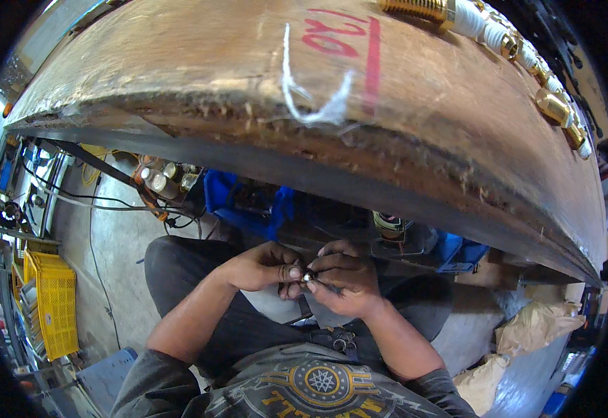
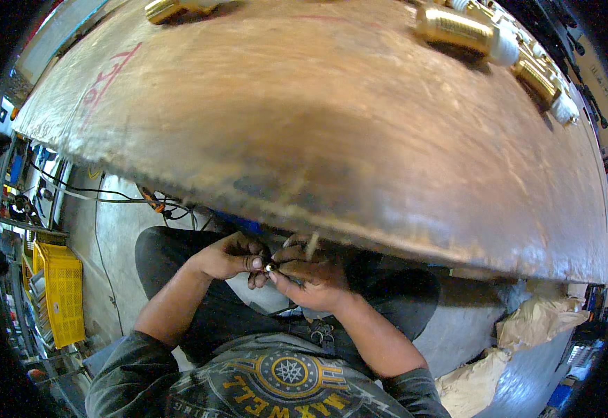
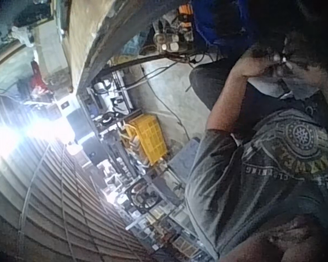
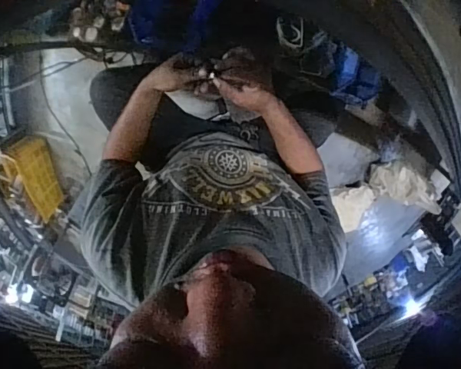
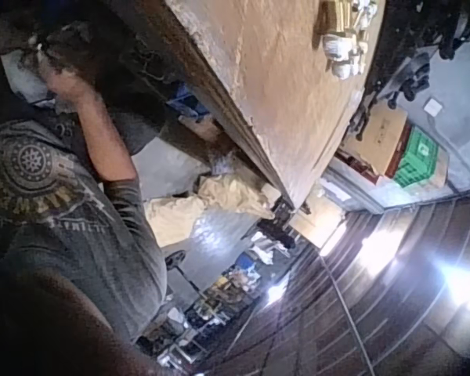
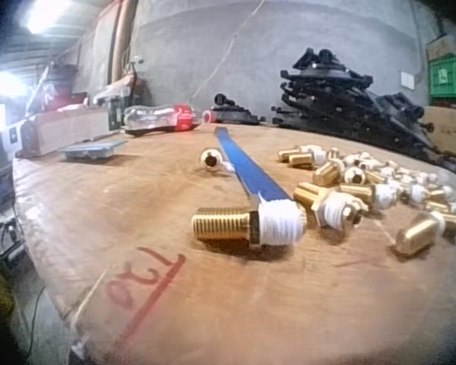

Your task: The person sits under a workbench and repeatedly picks up brass fittings, applies sealant from a tube, and places them on the table. The person handles the fittings one at a time, applying the sealant to the threads before setting them down.

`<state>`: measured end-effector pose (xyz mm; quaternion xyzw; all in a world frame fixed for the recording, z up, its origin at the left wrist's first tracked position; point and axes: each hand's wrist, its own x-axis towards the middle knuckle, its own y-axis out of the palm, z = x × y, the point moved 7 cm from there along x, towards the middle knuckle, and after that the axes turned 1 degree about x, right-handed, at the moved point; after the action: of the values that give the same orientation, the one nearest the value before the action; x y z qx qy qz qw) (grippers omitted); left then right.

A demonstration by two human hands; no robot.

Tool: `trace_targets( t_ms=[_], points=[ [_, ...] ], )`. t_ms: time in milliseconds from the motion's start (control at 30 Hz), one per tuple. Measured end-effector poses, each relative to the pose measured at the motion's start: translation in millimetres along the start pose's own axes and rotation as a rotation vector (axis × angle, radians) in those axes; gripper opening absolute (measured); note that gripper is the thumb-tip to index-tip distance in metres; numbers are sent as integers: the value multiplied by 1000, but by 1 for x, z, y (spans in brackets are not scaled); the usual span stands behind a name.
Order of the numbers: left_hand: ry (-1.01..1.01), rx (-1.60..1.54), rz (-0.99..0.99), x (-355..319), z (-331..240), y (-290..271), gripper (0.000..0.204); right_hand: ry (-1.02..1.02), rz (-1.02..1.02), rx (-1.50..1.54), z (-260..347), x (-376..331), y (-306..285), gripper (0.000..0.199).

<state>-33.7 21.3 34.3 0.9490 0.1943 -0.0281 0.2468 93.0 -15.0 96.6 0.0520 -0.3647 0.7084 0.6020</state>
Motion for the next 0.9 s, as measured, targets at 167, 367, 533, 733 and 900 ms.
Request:
trace_targets(
  t_ms=[167,367,533,733,900],
  points=[
    [55,-58,-48,1,-4,-3,21,37,10,-108,2,1,0,13],
    [152,-287,-114,2,7,-13,23,156,-28,-117,-10,-3,3,16],
    [143,-328,-298,0,14,-25,24,372,-21,4,-25,-11,9,16],
    [174,-301,-432,1,13,-33,22,420,0,99,-29,-13,12,21],
    [209,-219,-488,4,14,-40,20,515,66,147,-34,-14,15,23]
  ],
)
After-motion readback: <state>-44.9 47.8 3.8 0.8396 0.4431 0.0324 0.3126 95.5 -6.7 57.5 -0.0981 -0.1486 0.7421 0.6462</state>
